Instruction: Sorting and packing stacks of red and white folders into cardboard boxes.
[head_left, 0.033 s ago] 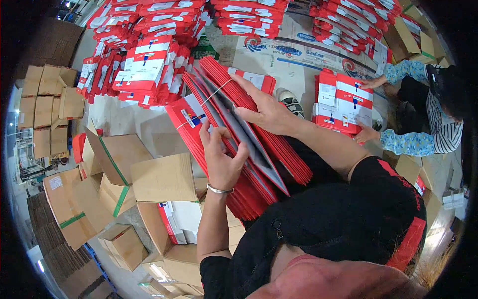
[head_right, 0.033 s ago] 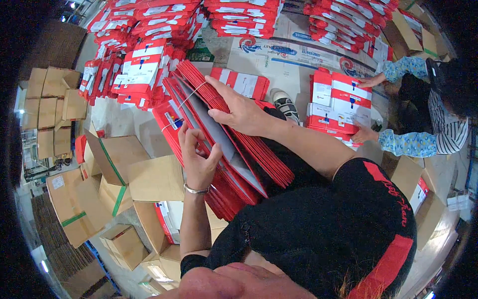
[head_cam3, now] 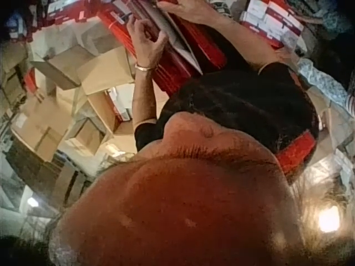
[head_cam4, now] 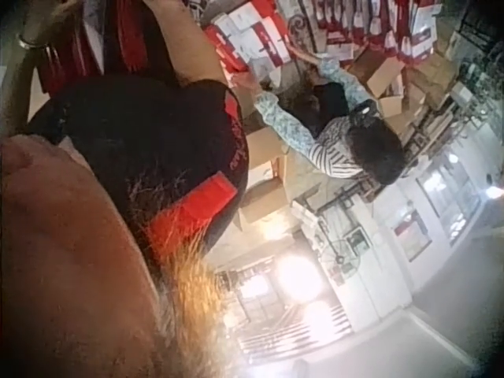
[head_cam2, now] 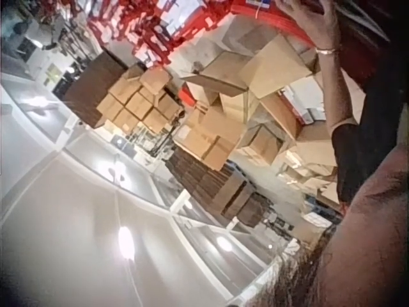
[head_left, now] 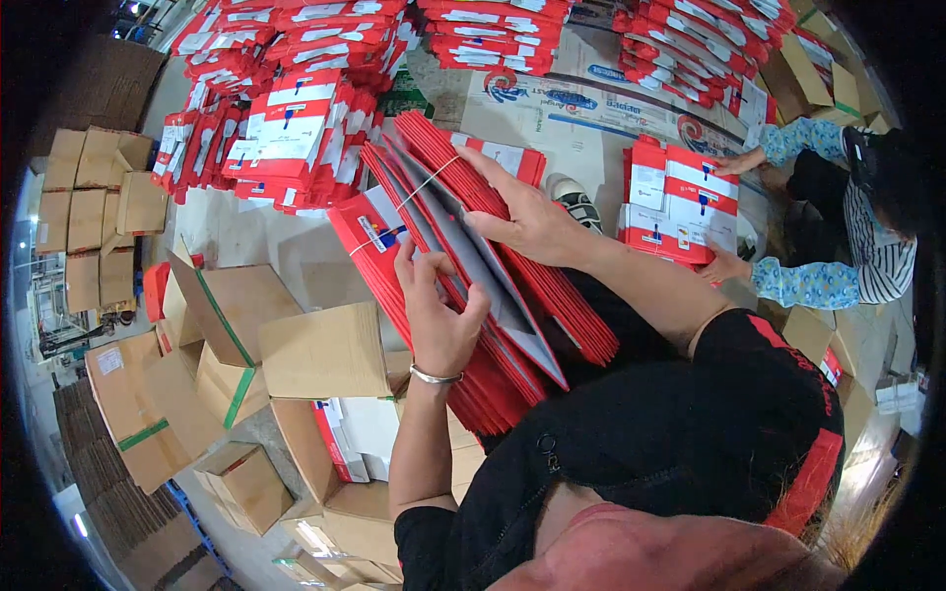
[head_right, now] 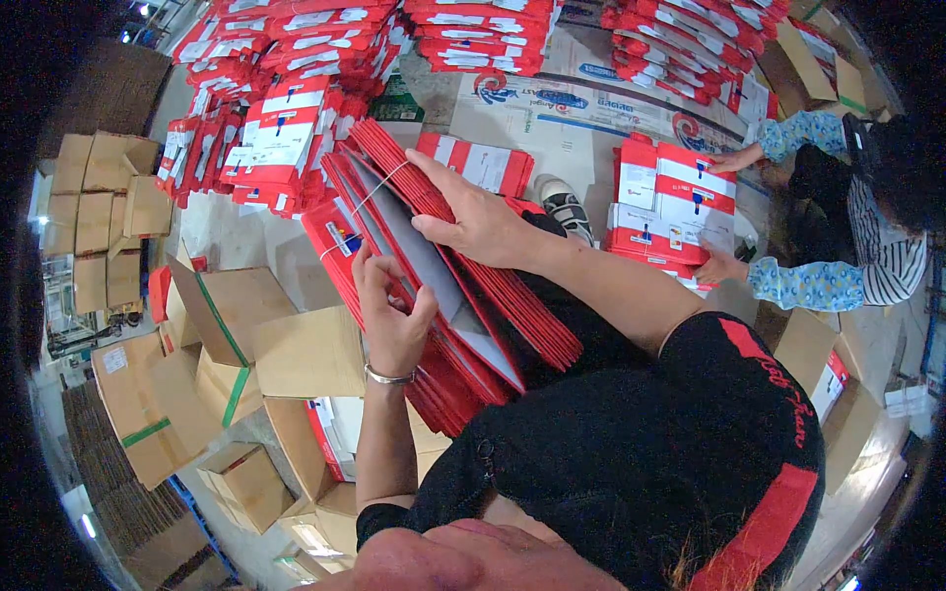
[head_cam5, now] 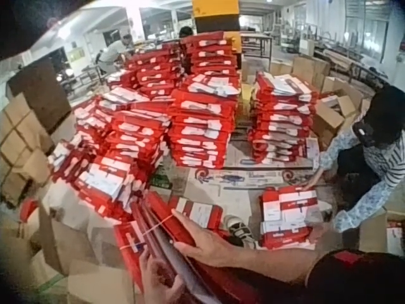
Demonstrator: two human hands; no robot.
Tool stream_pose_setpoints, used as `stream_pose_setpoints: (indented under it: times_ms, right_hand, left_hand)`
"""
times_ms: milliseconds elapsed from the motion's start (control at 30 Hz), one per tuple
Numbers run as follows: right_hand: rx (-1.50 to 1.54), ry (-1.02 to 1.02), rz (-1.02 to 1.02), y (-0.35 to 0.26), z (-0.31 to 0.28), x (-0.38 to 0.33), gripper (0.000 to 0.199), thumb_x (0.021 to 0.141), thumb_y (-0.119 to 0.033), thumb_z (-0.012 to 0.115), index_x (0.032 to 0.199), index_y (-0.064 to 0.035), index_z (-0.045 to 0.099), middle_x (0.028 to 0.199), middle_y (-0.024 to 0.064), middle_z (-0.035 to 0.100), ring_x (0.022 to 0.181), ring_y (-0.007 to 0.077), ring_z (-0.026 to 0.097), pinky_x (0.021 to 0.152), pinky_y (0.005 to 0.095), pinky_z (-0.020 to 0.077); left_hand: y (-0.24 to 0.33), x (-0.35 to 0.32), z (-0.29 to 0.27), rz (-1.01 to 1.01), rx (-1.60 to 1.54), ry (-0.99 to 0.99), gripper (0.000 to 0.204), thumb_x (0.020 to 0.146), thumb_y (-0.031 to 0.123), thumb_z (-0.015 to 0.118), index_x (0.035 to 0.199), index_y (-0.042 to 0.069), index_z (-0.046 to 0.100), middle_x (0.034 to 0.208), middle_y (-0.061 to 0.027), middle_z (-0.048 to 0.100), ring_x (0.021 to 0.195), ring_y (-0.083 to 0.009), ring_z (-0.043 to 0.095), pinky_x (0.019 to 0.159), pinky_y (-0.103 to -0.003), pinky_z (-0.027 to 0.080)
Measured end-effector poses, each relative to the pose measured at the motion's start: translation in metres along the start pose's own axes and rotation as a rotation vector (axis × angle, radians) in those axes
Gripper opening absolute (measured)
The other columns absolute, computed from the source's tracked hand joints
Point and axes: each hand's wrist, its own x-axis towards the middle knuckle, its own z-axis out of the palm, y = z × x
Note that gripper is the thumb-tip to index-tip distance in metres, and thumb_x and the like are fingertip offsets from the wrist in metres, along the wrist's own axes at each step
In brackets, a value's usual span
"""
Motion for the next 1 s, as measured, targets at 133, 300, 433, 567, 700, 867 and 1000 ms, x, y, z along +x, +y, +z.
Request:
stream_pose_setpoints:
  times_ms: [133,300,433,567,700,867,1000]
  right_hand:
    - [0.085,-0.02,0.032,0.001,0.001,0.0,0.074,0.093,-0.034,0.057,0.149,-0.0035,0.02,0.149,0.0209,0.032,0.133,0.0279,0.04,0.111,0.0374,0.0306]
    - [0.09,-0.028,0.053,-0.005,0.01,-0.001,0.077,0.093,-0.047,0.055,0.149,-0.005,0.023,0.147,0.0211,0.035,0.133,0.0288,0.039,0.11,0.0398,0.0315]
    - [0.061,-0.05,0.062,-0.005,0.013,0.001,0.076,0.094,-0.048,0.053,0.148,-0.0042,0.023,0.147,0.0211,0.035,0.134,0.0294,0.038,0.111,0.0402,0.0311]
    - [0.086,0.0,0.038,0.003,0.004,0.0,0.072,0.094,-0.046,0.053,0.148,-0.0058,0.027,0.146,0.0195,0.038,0.129,0.0289,0.043,0.107,0.0406,0.035]
    - [0.106,0.012,0.064,0.003,-0.001,0.0,0.072,0.092,-0.045,0.056,0.148,-0.0081,0.028,0.144,0.018,0.041,0.122,0.0274,0.049,0.102,0.0401,0.0392]
    - [0.195,0.005,0.111,-0.001,0.002,0.002,0.077,0.089,-0.044,0.062,0.149,-0.0092,0.027,0.141,0.0192,0.043,0.121,0.0273,0.049,0.101,0.0401,0.0409]
    - [0.157,-0.027,0.131,-0.008,0.001,0.005,0.082,0.085,-0.043,0.067,0.149,-0.0092,0.026,0.138,0.0195,0.045,0.118,0.0278,0.051,0.099,0.0405,0.043]
  left_hand:
    - [0.003,-0.003,0.002,-0.203,-0.436,0.09,0.022,0.073,0.007,0.064,0.09,0.004,0.052,0.117,-0.0237,0.049,0.127,-0.041,0.04,0.087,-0.044,0.046]
    - [0.006,0.001,-0.003,0.062,0.05,0.002,0.031,0.073,0.019,0.077,0.083,0.003,0.052,0.117,-0.0274,0.047,0.116,-0.0435,0.047,0.089,-0.045,0.044]
    - [0.0,0.001,0.001,0.144,0.189,0.059,0.038,0.073,0.026,0.08,0.086,0.004,0.052,0.106,-0.0175,0.049,0.113,-0.0338,0.044,0.089,-0.043,0.04]
    - [-0.002,0.002,-0.004,0.044,0.039,-0.021,0.041,0.073,0.03,0.081,0.085,0.005,0.051,0.112,-0.0205,0.047,0.117,-0.0365,0.044,0.086,-0.042,0.043]
    - [-0.003,0.001,-0.007,0.009,-0.024,-0.05,0.04,0.075,0.03,0.08,0.086,0.004,0.051,0.113,-0.023,0.047,0.123,-0.0403,0.041,0.089,-0.044,0.043]
    - [-0.004,0.004,-0.006,0.039,0.018,-0.069,0.039,0.076,0.029,0.079,0.087,0.005,0.051,0.116,-0.0229,0.046,0.124,-0.0402,0.04,0.09,-0.045,0.042]
    - [-0.003,0.003,-0.005,0.008,-0.02,-0.074,0.032,0.078,0.024,0.076,0.087,0.005,0.051,0.119,-0.024,0.044,0.126,-0.0408,0.039,0.092,-0.046,0.042]
